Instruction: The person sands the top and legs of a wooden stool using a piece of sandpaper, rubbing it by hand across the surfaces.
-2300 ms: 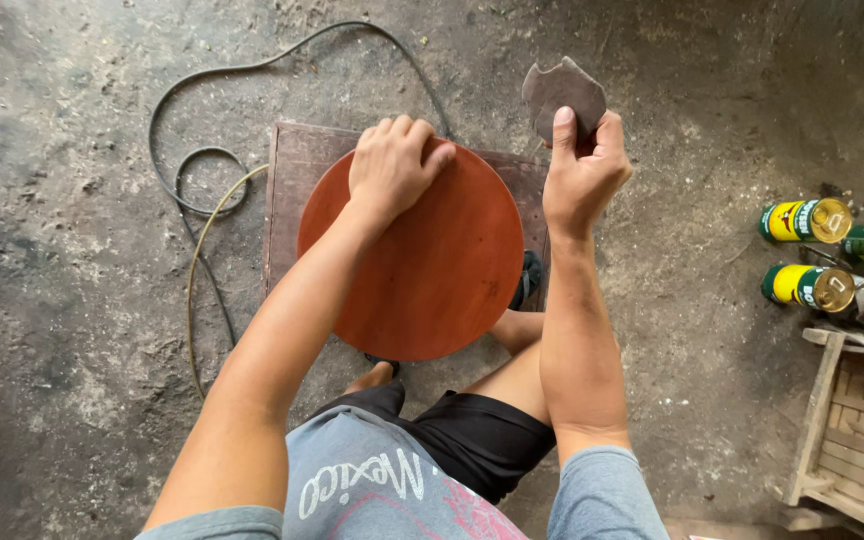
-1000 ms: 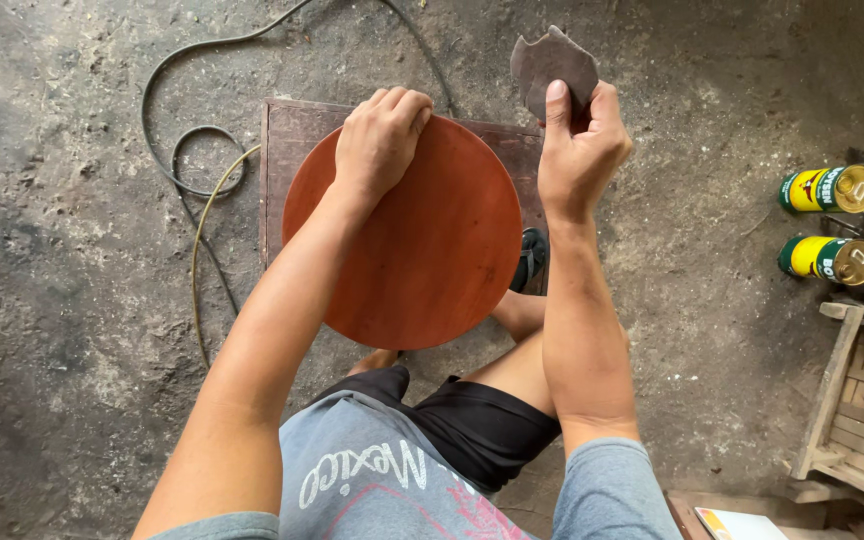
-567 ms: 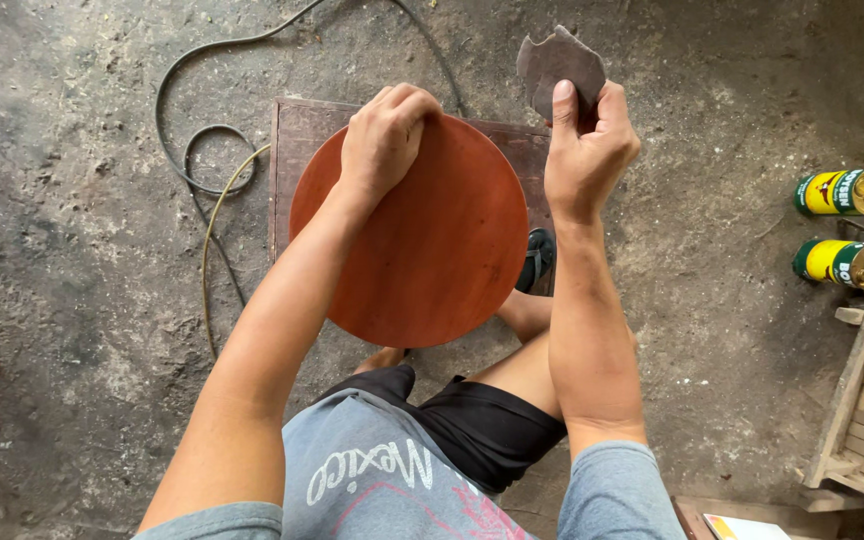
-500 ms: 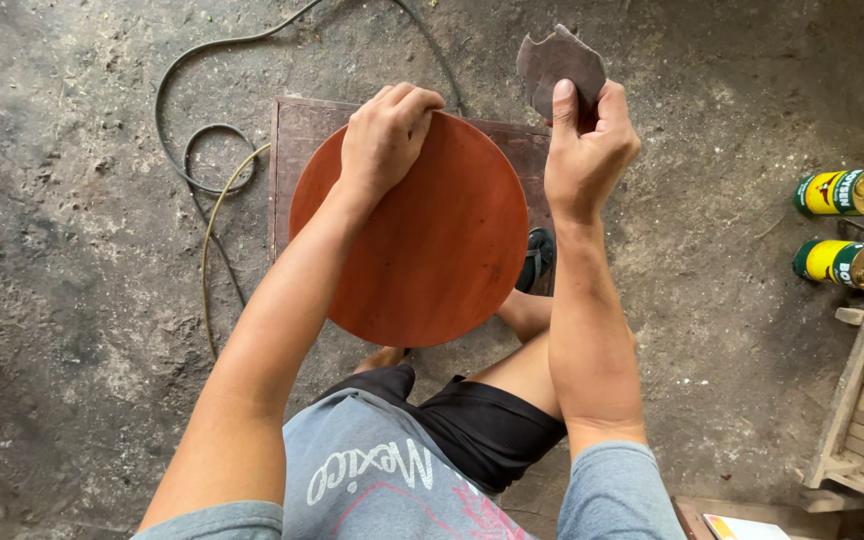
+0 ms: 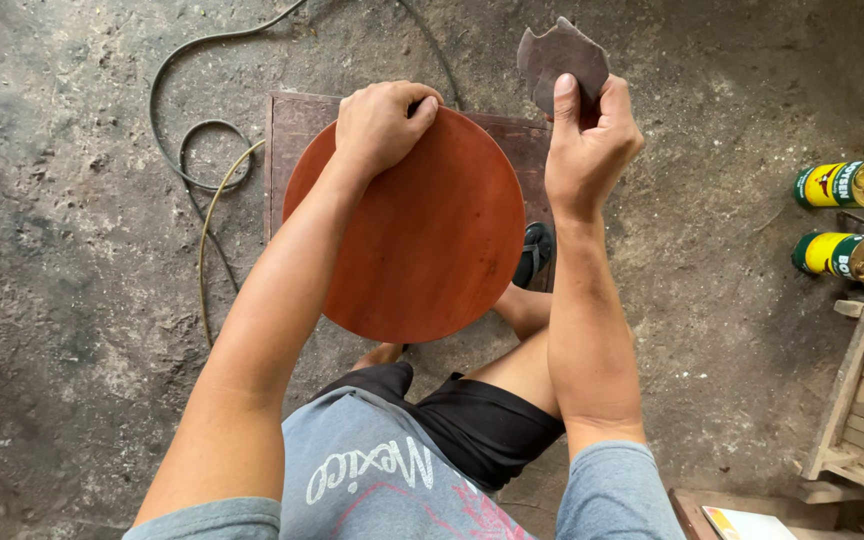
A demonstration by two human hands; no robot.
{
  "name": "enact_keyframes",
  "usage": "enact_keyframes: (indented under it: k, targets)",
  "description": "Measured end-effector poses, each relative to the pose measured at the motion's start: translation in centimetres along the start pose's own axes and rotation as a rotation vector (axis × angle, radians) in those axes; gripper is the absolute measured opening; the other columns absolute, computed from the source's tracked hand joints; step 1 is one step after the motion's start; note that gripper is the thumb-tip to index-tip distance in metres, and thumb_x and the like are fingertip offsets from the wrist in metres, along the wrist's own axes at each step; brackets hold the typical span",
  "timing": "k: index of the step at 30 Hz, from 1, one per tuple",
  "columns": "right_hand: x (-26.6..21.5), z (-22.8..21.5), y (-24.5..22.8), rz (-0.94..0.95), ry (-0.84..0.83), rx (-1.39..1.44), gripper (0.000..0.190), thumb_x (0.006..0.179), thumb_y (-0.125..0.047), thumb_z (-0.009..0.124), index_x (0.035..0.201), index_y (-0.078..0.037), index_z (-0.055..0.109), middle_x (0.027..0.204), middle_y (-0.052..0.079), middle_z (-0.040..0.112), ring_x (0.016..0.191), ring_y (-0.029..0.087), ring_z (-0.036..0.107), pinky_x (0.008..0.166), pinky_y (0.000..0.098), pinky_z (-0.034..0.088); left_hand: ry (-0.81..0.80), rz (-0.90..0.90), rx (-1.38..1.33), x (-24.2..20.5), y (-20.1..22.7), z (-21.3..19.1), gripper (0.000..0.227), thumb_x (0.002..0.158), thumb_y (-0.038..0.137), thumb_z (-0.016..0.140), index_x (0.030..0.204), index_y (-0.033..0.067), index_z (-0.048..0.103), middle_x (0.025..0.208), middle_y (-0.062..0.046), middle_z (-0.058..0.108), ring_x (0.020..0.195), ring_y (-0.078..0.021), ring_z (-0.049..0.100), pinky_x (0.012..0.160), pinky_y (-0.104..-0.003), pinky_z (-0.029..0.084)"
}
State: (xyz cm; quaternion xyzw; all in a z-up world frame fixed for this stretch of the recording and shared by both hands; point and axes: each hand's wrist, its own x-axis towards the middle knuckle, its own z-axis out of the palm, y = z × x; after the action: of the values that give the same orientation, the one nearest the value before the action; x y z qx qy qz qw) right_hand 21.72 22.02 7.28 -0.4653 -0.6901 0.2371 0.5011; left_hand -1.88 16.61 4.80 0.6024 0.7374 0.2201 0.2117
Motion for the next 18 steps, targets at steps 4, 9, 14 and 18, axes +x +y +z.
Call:
enact_keyframes:
  k: [4, 9, 14, 18]
  targets:
    - [0.0, -0.1, 0.0, -0.021, 0.002, -0.002, 0.026, 0.111, -0.026, 0.069, 0.102, -0.002, 0.066, 0.080, 0.004, 0.072, 0.071, 0.010, 0.067, 0.064, 0.0273, 0.055, -0.024, 0.049, -0.012, -0.1, -0.1, -0.2, 0.024, 0.088, 0.033, 0.065, 0.104, 0.0252, 0.081, 0.097, -0.006, 0.077, 0.090, -0.0295, 0.071, 0.081, -0.046, 0.053]
    - [0.2, 0.1, -0.2, -0.044, -0.001, -0.004, 0.026, 0.111, -0.026, 0.069, 0.100, -0.002, 0.065, 0.082, 0.003, 0.073, 0.073, 0.009, 0.070, 0.066, 0.0274, 0.057, -0.001, -0.030, -0.021, 0.2, 0.3, -0.2, 0.024, 0.092, 0.041, 0.067, 0.102, 0.0267, 0.082, 0.098, -0.003, 0.077, 0.089, -0.0271, 0.072, 0.082, -0.043, 0.054]
    - [0.2, 0.1, 0.0, -0.041, -0.004, -0.015, 0.025, 0.110, -0.024, 0.070, 0.101, -0.001, 0.065, 0.083, 0.004, 0.072, 0.073, 0.010, 0.067, 0.066, 0.0283, 0.056, 0.028, 0.048, -0.016, -0.3, 0.1, 0.3, 0.029, 0.091, 0.048, 0.070, 0.100, 0.0235, 0.082, 0.096, -0.002, 0.077, 0.087, -0.0267, 0.072, 0.078, -0.043, 0.054]
    - [0.4, 0.4, 0.6, -0.048, 0.002, -0.057, 0.021, 0.110, -0.021, 0.070, 0.105, -0.002, 0.064, 0.086, 0.004, 0.071, 0.073, 0.010, 0.067, 0.065, 0.0279, 0.055, 0.125, 0.171, 0.044, -0.3, -0.5, 1.1, 0.027, 0.101, 0.039, 0.063, 0.097, 0.0161, 0.078, 0.095, -0.002, 0.076, 0.087, -0.0276, 0.071, 0.077, -0.045, 0.054]
